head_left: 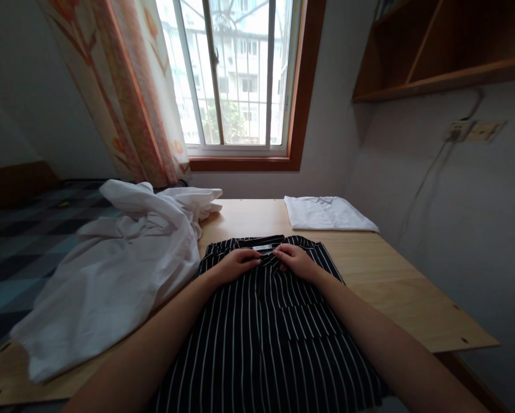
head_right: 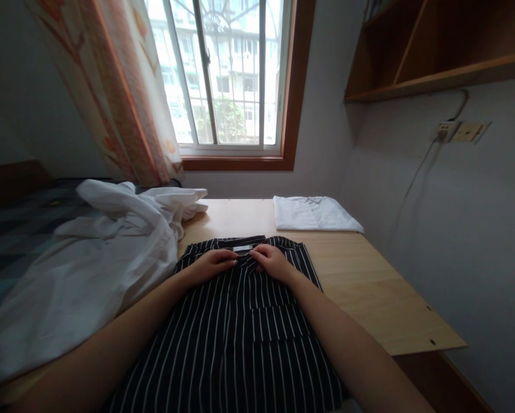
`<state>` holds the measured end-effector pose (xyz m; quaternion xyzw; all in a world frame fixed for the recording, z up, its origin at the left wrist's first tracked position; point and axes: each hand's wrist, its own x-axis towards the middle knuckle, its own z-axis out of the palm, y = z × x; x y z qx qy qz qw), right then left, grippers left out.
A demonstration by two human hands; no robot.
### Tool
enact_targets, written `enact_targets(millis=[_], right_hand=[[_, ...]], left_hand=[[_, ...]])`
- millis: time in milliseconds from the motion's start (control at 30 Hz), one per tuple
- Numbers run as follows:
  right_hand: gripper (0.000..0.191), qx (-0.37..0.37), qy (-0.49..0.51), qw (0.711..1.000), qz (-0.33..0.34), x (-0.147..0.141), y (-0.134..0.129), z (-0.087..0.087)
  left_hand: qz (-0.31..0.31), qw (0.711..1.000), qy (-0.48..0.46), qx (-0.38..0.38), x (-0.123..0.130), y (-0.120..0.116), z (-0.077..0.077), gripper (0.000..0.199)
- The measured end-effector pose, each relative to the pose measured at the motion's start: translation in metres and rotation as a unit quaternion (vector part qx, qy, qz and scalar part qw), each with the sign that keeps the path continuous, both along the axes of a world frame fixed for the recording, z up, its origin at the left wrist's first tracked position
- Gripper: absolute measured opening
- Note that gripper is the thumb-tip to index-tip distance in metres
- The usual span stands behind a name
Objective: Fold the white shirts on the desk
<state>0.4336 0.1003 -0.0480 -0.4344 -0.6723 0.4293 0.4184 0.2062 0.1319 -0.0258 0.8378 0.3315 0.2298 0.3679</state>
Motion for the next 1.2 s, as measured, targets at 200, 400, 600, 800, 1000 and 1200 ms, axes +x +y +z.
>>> enact_targets(millis=[200, 400, 600, 800, 1000, 1200], right_hand=[[0.039, -0.018, 0.041, 0.999, -0.019, 0.003, 0.003, -0.003], [0.043, -0.065, 0.15, 0.984, -0.069, 0.008, 0.009, -0.008], [0.032, -0.084, 0.206, 0.969, -0.106, 0.005, 0.01, -0.009], [0.022, -0.028, 0.179, 0.966, -0.182, 0.017, 0.019, -0.01], [0.023, -0.04, 0.201, 0.969, -0.138, 0.026, 0.025, -0.012], [0.021, -0.074, 0.231, 0.962, -0.125, 0.026, 0.023, -0.01]], left_hand=[[0.045, 0.994, 0.012, 0.098, 0.01, -0.009, -0.001, 0.021], [0.1, 0.982, 0.036, 0.156, 0.0, -0.007, 0.006, 0.024], [0.02, 0.96, 0.081, 0.268, 0.003, -0.029, 0.026, 0.017], [-0.1, 0.995, 0.025, 0.0, 0.008, -0.043, 0.027, 0.022], [-0.011, 1.0, -0.021, 0.001, 0.012, -0.032, 0.011, 0.026], [0.077, 0.995, -0.023, 0.058, 0.02, -0.034, 0.01, 0.029]])
